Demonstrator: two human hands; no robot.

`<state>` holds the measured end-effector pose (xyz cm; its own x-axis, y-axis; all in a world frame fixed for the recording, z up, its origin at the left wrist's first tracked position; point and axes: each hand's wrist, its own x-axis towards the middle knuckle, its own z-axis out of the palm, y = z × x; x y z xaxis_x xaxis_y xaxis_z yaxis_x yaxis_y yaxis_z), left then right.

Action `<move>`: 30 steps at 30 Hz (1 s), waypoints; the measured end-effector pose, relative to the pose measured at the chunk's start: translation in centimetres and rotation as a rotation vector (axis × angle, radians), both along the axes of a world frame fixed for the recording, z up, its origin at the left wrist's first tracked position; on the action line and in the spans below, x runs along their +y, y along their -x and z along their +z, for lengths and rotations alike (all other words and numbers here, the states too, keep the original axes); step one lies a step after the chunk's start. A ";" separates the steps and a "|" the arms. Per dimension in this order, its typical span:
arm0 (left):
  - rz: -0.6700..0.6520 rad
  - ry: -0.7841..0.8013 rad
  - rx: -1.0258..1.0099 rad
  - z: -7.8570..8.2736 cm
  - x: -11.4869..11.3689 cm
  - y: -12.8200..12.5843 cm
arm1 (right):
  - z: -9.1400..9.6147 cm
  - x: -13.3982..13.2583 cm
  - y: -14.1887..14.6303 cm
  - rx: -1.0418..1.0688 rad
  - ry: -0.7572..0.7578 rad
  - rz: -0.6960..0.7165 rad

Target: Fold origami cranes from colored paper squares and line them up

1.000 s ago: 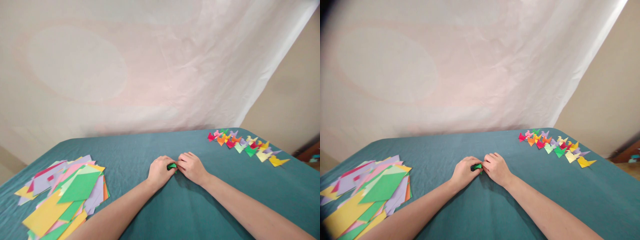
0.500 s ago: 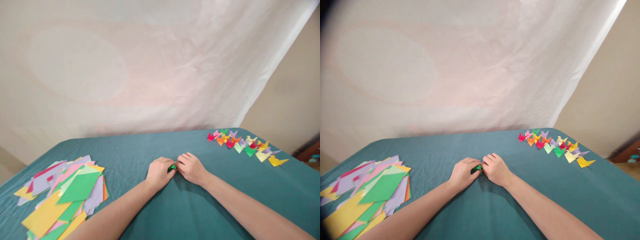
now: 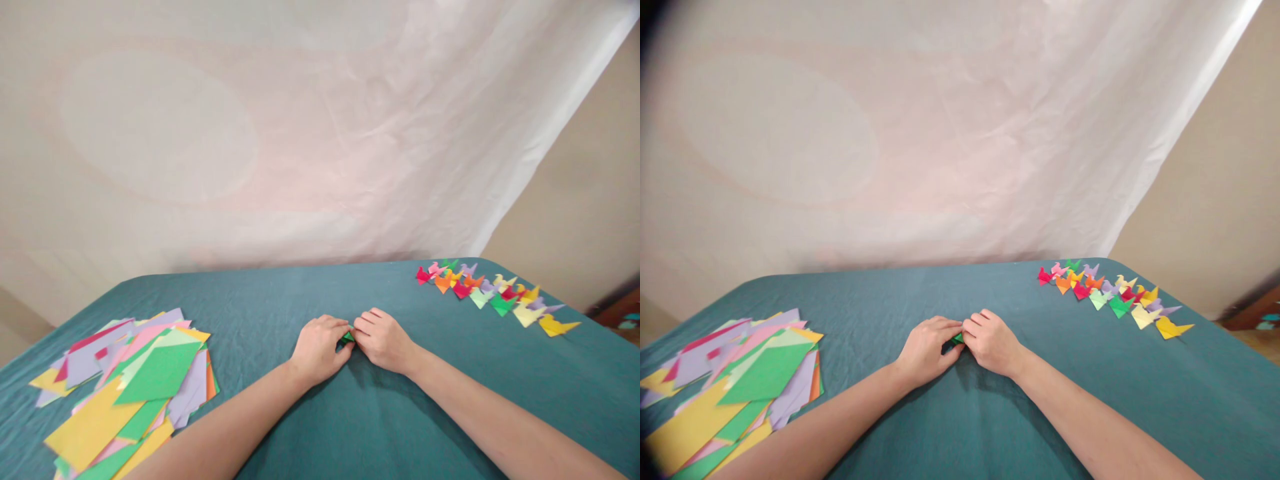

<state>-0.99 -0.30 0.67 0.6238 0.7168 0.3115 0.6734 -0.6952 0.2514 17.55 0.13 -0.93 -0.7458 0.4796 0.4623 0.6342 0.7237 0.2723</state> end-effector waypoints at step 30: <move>-0.060 -0.051 0.123 0.9 -0.9 0.2 | -0.3 0.0 -1.3 0.326 0.281 -0.035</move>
<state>-1.17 -1.17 1.58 0.7009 0.6622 0.2651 0.6538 -0.7450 0.1325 18.81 0.13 -1.24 -0.5632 0.6430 0.5190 0.6802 0.7174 -0.1507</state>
